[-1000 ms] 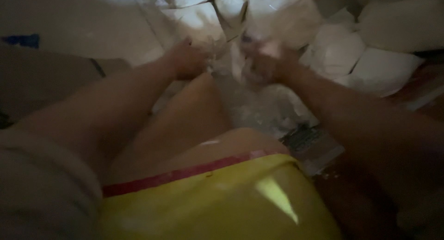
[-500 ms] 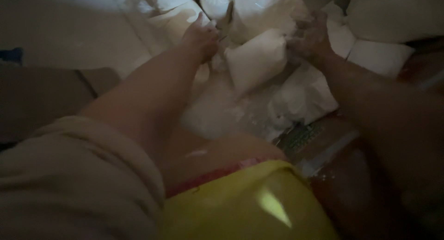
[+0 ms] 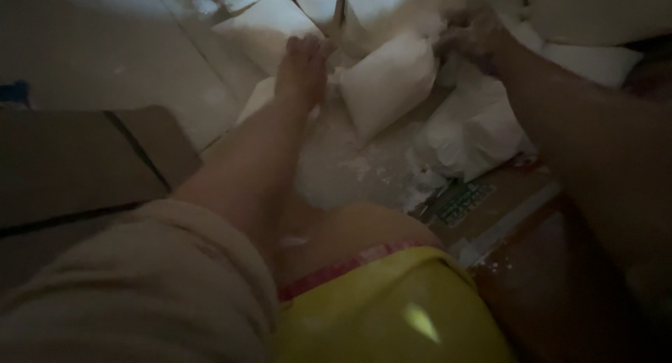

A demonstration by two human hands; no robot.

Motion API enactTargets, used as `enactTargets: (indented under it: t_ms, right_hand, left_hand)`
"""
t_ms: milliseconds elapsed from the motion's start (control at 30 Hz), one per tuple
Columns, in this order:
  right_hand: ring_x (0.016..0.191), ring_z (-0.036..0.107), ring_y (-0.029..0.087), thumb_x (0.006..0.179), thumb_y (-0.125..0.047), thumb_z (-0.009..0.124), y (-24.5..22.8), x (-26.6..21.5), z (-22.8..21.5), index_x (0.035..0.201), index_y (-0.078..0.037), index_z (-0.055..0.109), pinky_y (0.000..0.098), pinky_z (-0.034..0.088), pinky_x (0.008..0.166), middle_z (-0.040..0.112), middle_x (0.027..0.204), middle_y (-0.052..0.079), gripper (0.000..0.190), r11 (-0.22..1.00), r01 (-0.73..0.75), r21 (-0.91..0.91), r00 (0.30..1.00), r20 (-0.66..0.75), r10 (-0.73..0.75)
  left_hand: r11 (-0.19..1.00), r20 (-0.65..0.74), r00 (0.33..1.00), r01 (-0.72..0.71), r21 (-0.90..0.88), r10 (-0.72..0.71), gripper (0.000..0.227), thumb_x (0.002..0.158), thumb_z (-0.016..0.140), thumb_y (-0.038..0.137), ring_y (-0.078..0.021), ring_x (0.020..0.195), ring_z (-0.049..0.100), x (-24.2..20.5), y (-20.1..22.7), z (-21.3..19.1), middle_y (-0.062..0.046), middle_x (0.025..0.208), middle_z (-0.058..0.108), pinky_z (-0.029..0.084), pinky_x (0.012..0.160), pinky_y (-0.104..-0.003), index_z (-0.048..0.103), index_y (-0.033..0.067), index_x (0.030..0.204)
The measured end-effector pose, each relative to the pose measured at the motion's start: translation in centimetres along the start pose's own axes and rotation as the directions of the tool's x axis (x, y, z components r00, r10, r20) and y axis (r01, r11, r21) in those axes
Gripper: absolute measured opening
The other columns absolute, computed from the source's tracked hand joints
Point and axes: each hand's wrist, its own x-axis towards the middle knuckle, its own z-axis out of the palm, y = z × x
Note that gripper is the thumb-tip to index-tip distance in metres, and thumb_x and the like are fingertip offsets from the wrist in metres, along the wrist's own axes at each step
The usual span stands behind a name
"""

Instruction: The person repeatedly picks up small white plastic-wrapped packages from a pile on the floor and places them into open cardboard boxes. The person also briefly handles a larger bag containing reddish granular contents and places it on a table before returning to pack the small packages.

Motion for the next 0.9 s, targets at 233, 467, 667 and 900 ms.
enactTargets:
  t_ms: [233,467,667,900]
  right_hand:
    - [0.114,0.063,0.034,0.086,-0.03,0.078,2.9,3.6,-1.8,0.139,-0.011,0.063,0.0475,0.052,0.097,0.064,0.133,0.017,0.058,0.948,-0.001,-0.317,0.999,0.034,0.012]
    - [0.112,0.065,0.034,0.084,-0.031,0.08,5.2,6.0,-2.6,0.135,-0.008,0.066,0.048,0.054,0.093,0.067,0.13,0.017,0.058,0.938,0.094,-0.334,0.995,0.068,-0.076]
    - [0.11,0.066,0.035,0.083,-0.033,0.082,6.6,7.1,-2.1,0.132,-0.006,0.068,0.0483,0.055,0.09,0.068,0.127,0.017,0.058,0.884,0.236,-0.403,0.971,0.138,-0.197]
    - [0.103,0.066,0.036,0.082,-0.043,0.086,7.0,4.1,1.9,0.127,-0.003,0.072,0.0501,0.053,0.084,0.07,0.12,0.02,0.062,0.616,0.527,-0.585,0.844,0.274,-0.461]
  left_hand:
    - [0.918,0.264,0.903,-0.379,0.114,0.34,0.066,0.092,0.058,0.055,-0.0241,0.152,0.021,-0.6,-3.0,-3.3,-0.002,0.158,0.039,-0.001,0.124,-0.056,0.049,0.0201,0.148]
    - [0.906,0.321,0.862,-0.422,0.022,0.394,0.024,0.096,0.064,0.035,-0.0302,0.124,0.064,-0.2,-3.1,-2.9,-0.007,0.128,0.07,0.049,0.099,-0.055,0.079,0.0213,0.109]
    - [0.811,0.321,0.821,-0.547,0.208,0.471,0.02,0.089,0.069,0.027,-0.0243,0.121,0.062,-0.2,-2.2,-2.3,0.0,0.117,0.072,0.02,0.12,-0.062,0.076,0.0231,0.107]
    - [0.845,0.36,0.879,-0.431,0.316,0.313,0.02,0.104,0.058,0.029,-0.0244,0.108,0.07,-4.7,-2.0,-8.0,0.001,0.105,0.077,0.025,0.121,-0.053,0.077,0.0262,0.107]
